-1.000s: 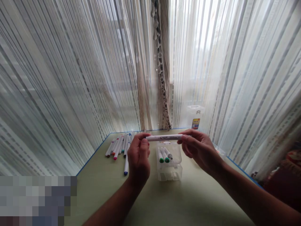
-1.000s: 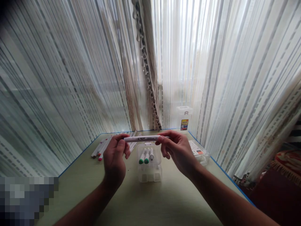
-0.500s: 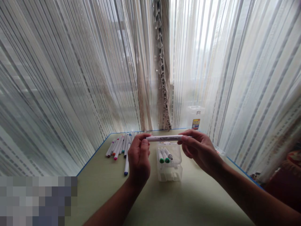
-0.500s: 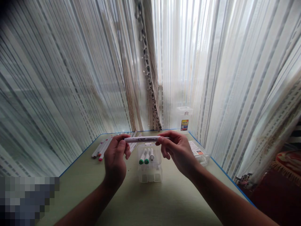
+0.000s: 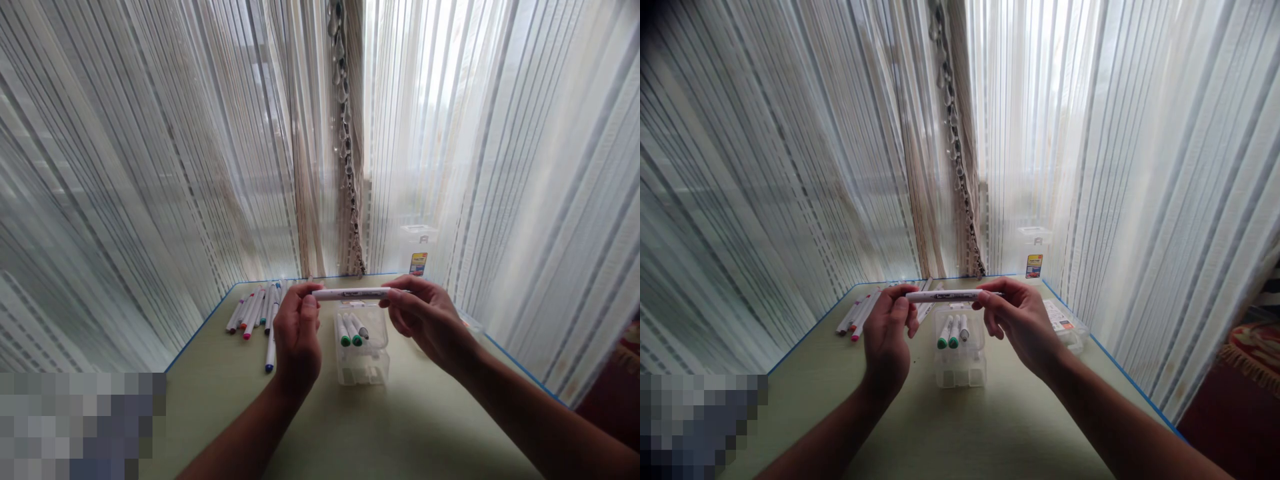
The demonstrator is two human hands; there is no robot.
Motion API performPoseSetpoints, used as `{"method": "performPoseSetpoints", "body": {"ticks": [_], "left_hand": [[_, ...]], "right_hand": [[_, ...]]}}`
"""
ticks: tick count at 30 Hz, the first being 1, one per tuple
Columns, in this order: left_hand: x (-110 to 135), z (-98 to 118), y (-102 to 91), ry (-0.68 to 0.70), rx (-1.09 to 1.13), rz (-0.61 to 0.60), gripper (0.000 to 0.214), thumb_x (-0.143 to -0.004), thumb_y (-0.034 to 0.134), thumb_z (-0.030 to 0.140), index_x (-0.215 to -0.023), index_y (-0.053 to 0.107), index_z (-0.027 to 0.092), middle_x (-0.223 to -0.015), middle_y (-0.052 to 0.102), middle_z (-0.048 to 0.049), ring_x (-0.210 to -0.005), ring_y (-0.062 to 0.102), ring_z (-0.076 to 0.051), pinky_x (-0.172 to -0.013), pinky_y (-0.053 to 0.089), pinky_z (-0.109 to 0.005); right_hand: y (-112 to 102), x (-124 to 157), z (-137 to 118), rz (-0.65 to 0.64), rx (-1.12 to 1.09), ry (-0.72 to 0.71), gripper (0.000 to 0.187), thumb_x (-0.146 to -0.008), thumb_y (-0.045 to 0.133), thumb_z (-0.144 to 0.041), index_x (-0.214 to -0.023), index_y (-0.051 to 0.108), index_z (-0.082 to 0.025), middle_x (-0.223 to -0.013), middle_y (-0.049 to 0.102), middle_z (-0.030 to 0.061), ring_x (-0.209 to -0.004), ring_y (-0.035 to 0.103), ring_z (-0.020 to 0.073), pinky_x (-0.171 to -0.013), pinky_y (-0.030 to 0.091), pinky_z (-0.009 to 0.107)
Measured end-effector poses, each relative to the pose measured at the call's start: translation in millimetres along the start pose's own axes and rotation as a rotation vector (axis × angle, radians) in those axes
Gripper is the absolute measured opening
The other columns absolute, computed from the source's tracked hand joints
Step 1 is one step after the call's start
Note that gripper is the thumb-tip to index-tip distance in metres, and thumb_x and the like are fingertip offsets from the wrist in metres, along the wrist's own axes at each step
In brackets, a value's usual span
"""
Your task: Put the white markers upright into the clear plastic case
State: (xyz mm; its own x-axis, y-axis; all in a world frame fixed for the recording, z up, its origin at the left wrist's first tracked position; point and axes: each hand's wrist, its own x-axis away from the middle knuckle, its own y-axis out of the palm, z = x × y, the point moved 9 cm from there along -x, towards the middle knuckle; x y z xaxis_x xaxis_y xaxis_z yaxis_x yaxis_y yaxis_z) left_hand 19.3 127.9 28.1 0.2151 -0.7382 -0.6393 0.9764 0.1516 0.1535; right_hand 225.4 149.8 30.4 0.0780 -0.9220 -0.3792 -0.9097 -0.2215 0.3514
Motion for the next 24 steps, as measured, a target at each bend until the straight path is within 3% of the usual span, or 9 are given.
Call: {"method": "performPoseSetpoints", "body": {"ticks": [15, 20, 24], "left_hand": [[-3.3, 5.5, 0.8, -0.007, -0.022, 0.017, 0.024, -0.099, 0.051, 0.036, -0.1, 0.065, 0.017, -0.066, 0.047, 0.0034, -0.051, 0.039, -0.01, -0.046, 0.031, -0.021], [-3.4, 4.8, 0.0, -0.007, -0.016, 0.021, 0.024, -0.099, 0.051, 0.036, -0.1, 0.065, 0.017, -0.066, 0.047, 0.003, -0.051, 0.039, -0.01, -0.046, 0.031, -0.021], [-2.4, 4.8, 0.0, -0.004, -0.017, 0.019, 0.022, -0.099, 0.05, 0.035, -0.101, 0.064, 0.018, -0.066, 0.047, 0.0037, -0.052, 0.038, -0.01, -0.046, 0.03, -0.021]], "right_hand": [[0.9, -2.0, -4.1, 0.004, 0.013, 0.023, 0.023, -0.067, 0.09, -0.033, -0.076, 0.078, -0.017, -0.06, 0.068, 0.0029, -0.038, 0.046, 0.007, -0.034, 0.031, 0.02], [1.5, -2.3, -5.8, 0.002, 0.043, 0.01, 0.023, -0.067, 0.09, -0.035, -0.075, 0.078, -0.017, -0.048, 0.056, -0.0031, -0.036, 0.042, 0.0067, -0.035, 0.028, 0.02], [1.8, -2.1, -5.9, 0.002, 0.045, 0.019, 0.024, -0.066, 0.09, -0.035, -0.074, 0.077, -0.017, -0.048, 0.055, -0.003, -0.037, 0.042, 0.0071, -0.035, 0.028, 0.021]]}}
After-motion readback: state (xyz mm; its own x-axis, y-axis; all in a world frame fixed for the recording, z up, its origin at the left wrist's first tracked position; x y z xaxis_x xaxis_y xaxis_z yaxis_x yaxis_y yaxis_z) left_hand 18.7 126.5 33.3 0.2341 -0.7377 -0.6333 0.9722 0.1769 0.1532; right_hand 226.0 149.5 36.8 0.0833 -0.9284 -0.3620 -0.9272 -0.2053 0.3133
